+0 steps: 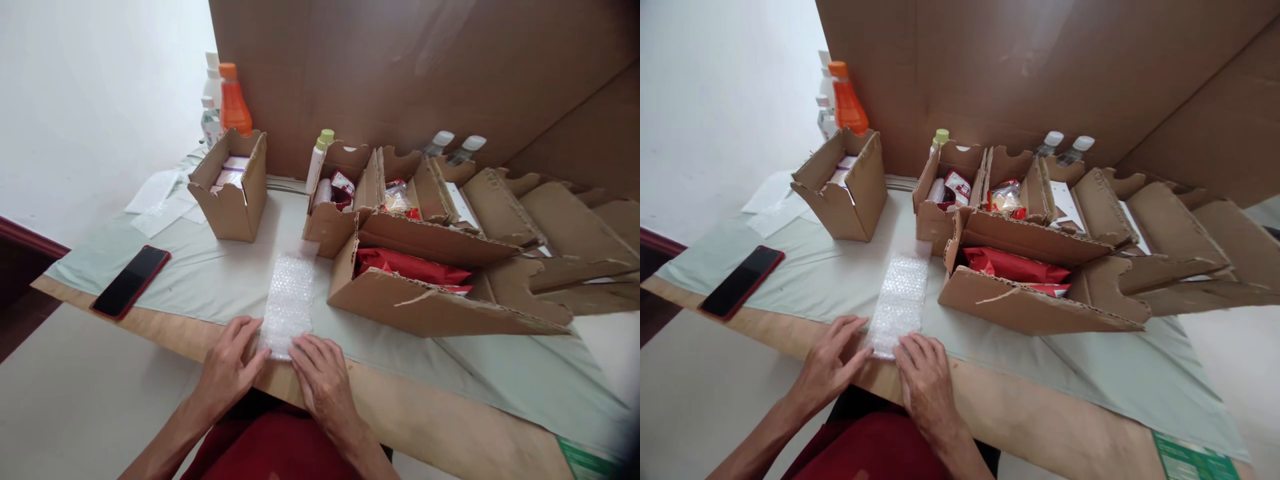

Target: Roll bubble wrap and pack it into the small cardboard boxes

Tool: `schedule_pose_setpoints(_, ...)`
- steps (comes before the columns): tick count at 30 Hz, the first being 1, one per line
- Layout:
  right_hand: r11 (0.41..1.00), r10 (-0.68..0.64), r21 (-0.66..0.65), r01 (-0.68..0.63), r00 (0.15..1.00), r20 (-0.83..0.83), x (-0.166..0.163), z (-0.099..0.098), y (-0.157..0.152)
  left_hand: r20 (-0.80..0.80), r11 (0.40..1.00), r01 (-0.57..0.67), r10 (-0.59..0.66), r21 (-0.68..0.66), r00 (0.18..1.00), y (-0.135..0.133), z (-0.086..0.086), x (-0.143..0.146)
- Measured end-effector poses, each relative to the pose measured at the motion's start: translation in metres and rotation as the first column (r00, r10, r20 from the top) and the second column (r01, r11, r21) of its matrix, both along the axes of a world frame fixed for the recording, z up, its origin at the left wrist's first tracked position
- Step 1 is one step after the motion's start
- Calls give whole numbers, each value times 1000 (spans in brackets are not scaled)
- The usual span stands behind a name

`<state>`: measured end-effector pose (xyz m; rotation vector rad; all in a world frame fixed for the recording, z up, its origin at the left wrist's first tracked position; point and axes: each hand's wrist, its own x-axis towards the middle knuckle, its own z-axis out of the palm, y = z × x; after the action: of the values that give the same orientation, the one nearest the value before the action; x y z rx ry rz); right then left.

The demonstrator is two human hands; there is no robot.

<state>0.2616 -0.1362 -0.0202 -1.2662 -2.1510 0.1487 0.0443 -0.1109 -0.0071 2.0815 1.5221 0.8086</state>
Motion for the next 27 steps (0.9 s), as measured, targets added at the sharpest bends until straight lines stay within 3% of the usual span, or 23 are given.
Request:
schedule_pose_setpoints(2,998,11,-61,-16,997,-80,1,5,0,-14,984,145,-144,104,989,-7,3,-6)
schedule_pose_setpoints(4,984,17,-171,-41,990,-143,3,12,-1,-1,961,245,-247,126,969,-14,4,-9)
schedule_pose_setpoints(7,960,-14,-277,-36,985,-174,6,17,-3,68,973,226,-229,49,971,-17,1,-6)
schedule_pose_setpoints(11,991,-102,-96,91,988,-118,10,18,-8,78,995,82,-79,-49,994,-8,-7,5)
schedule_pose_setpoints(15,999,5,-52,-4,1000,22,11,16,-10,0,999,39,-39,-2,999,-2,-9,10)
schedule_pose_setpoints(19,995,65,-79,-66,998,-19,9,16,-3,-9,981,114,-114,160,993,-11,-3,5)
schedule_pose_setpoints(22,975,87,-197,-103,992,-87,12,21,0,12,957,240,-245,162,969,-18,-2,2)
schedule_pose_setpoints(24,973,60,-217,-76,995,-82,14,24,-1,46,960,242,-250,141,967,-18,-4,2)
schedule_pose_setpoints(27,993,-20,-113,18,1000,-15,16,23,-5,57,978,168,-176,127,983,-8,-10,6)
